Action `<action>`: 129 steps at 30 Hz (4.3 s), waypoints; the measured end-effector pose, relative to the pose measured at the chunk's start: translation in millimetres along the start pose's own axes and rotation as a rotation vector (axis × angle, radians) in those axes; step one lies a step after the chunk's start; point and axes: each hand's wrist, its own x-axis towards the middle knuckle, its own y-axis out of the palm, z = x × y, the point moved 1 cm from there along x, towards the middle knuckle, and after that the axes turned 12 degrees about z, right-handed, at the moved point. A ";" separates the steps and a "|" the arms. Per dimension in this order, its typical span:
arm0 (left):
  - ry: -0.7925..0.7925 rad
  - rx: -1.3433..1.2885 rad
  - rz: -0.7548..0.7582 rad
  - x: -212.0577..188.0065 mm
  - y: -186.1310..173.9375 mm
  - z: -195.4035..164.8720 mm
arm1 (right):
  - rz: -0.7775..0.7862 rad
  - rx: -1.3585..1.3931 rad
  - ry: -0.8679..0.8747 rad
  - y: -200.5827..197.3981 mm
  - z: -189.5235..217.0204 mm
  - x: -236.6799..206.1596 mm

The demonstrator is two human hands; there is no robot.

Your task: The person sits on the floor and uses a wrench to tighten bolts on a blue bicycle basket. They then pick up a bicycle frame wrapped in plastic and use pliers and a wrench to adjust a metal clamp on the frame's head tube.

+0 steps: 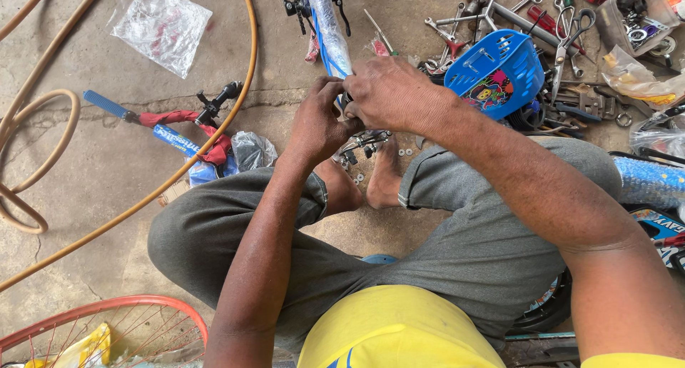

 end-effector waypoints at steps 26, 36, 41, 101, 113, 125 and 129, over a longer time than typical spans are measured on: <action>0.115 0.074 -0.056 0.7 -0.3 2.0 | -0.077 -0.017 -0.160 -1.6 0.4 -2.2; -0.023 -0.011 0.025 0.1 0.3 -1.3 | -0.128 -0.029 -0.124 2.3 -7.3 -0.2; 0.107 0.061 -0.061 0.8 -0.1 1.6 | 0.040 0.050 0.113 -3.3 -0.9 -0.4; 0.068 0.019 -0.018 -0.9 -7.7 -7.3 | -0.074 0.202 -0.204 -11.3 -0.6 -7.3; 0.126 0.043 -0.045 1.4 -4.7 -1.0 | -0.152 0.059 -0.253 -5.6 7.1 -7.5; 0.041 0.037 -0.007 1.8 -5.6 -1.7 | -0.190 0.037 -0.280 -6.3 5.9 -10.9; 0.100 0.065 -0.072 1.8 -5.2 -1.0 | -0.083 0.038 -0.069 -1.6 1.7 -3.8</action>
